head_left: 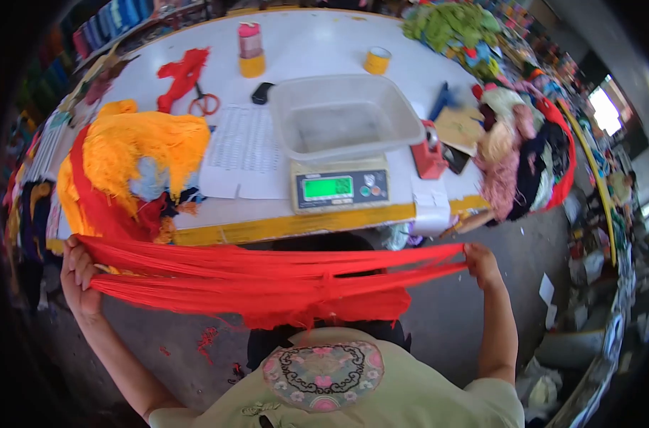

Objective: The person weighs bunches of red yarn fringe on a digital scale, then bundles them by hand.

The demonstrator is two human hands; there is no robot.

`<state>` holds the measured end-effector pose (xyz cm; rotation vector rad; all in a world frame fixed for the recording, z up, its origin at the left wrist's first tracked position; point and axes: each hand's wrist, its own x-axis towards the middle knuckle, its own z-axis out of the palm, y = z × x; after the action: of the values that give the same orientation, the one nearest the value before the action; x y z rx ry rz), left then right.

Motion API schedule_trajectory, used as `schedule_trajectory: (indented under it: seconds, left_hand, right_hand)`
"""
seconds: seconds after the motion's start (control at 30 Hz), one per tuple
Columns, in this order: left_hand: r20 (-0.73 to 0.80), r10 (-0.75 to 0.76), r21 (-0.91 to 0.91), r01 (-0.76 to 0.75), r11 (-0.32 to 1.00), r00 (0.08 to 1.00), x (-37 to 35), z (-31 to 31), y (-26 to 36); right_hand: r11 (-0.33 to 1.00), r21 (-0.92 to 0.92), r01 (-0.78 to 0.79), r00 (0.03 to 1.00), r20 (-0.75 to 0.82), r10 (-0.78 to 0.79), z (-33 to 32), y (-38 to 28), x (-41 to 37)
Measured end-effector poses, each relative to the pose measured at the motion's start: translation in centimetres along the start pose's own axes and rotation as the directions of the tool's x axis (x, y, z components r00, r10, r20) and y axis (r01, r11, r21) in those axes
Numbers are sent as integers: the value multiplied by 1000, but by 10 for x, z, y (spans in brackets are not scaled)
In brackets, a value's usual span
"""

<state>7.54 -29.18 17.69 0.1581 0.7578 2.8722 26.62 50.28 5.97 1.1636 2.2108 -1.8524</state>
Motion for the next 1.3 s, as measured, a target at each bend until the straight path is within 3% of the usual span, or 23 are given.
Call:
schedule_trajectory:
  seconds: [0.1, 0.13, 0.17, 0.23, 0.27, 0.33, 0.37, 0.4, 0.43, 0.47, 0.53, 0.6, 0.63, 0.67, 0.73, 0.8, 0.87, 0.9, 1.0, 1.07, 1.17, 1.27, 1.3]
  left_hand:
    - [5, 46, 67, -46, 997, 999, 8, -82, 74]
    - [-85, 143, 98, -135, 986, 986, 2, -107, 110]
    - [24, 165, 139, -167, 976, 986, -7, -154, 163]
    - [-189, 326, 57, -321, 945, 926, -28, -193, 215]
    - [-130, 374, 2, -377, 926, 918, -35, -231, 237]
    - [-269, 627, 253, -575, 778, 731, -33, -205, 194]
    - [-256, 612, 303, -539, 786, 749, -24, -158, 142]
    - [-242, 596, 353, -503, 789, 766, -13, -98, 81]
    - [-196, 558, 350, -474, 808, 807, -5, -74, 39]
    - [-149, 516, 351, -443, 825, 843, 2, -49, -4]
    - [-36, 479, 383, -430, 817, 877, 21, 13, -95]
    - [-150, 470, 503, -342, 794, 870, 43, 36, -161]
    - [-150, 449, 588, -285, 757, 881, 56, 28, -185]
    - [-153, 428, 662, -229, 713, 891, 68, 20, -209]
    - [-295, 354, 641, -91, 762, 888, 85, 26, -253]
    - [-285, 305, 665, -42, 746, 909, 102, 10, -287]
    - [-102, 325, 814, -109, 571, 940, 109, -5, -306]
    - [-8, 318, 871, -149, 468, 948, 112, -9, -310]
    - [-35, 291, 883, -107, 456, 956, 114, -12, -307]
    - [-44, 306, 872, -114, 477, 951, 114, -14, -306]
    - [-47, 320, 859, -125, 497, 946, 113, -16, -307]
    - [-65, 324, 841, -123, 528, 944, 112, -15, -310]
    - [-74, 325, 833, -121, 540, 943, 113, -16, -310]
  right_hand:
    - [953, -304, -4, 908, -400, -124, -51, 51, 32]
    - [960, -277, -46, 843, -526, -111, -80, 73, 40]
    - [966, -246, -83, 763, -638, -97, -108, 93, 42]
    - [932, -340, -124, 673, -719, -173, -141, 124, 34]
    - [910, -387, -149, 625, -750, -217, -147, 128, 31]
    - [957, -227, -182, 792, -611, 6, -111, 92, 2]
    - [966, -150, -210, 854, -510, 106, -83, 61, -19]
    - [978, -132, -163, 964, -230, 130, -69, 40, -35]
    - [986, -108, -126, 988, 73, 134, -59, 18, -48]
    - [995, -99, -1, 977, 211, 22, -52, -7, -63]
    - [974, -26, 226, 860, 475, -187, -40, -56, -94]
    - [895, 225, 384, 831, 338, -442, -29, -103, -120]
    - [803, 261, 536, 778, 217, -590, -11, -132, -131]
    - [683, 272, 678, 688, 91, -720, 2, -163, -138]
    - [466, 521, 715, 455, 159, -876, -4, -224, -142]
    - [283, 507, 815, 229, 167, -959, 1, -285, -152]
    - [152, 579, 801, 99, 122, -988, -5, -339, -154]
    - [125, 569, 813, 63, 127, -990, -7, -366, -155]
    - [-6, 413, 911, -54, 105, -993, -4, -440, -155]
    - [-111, 282, 953, -115, -2, -993, 24, -464, -154]
    - [-134, 253, 958, -98, -151, -984, 59, -487, -135]
    - [70, 440, 895, -72, 299, -951, 62, -483, -69]
    - [115, 378, 919, 5, 281, -960, 84, -463, -50]
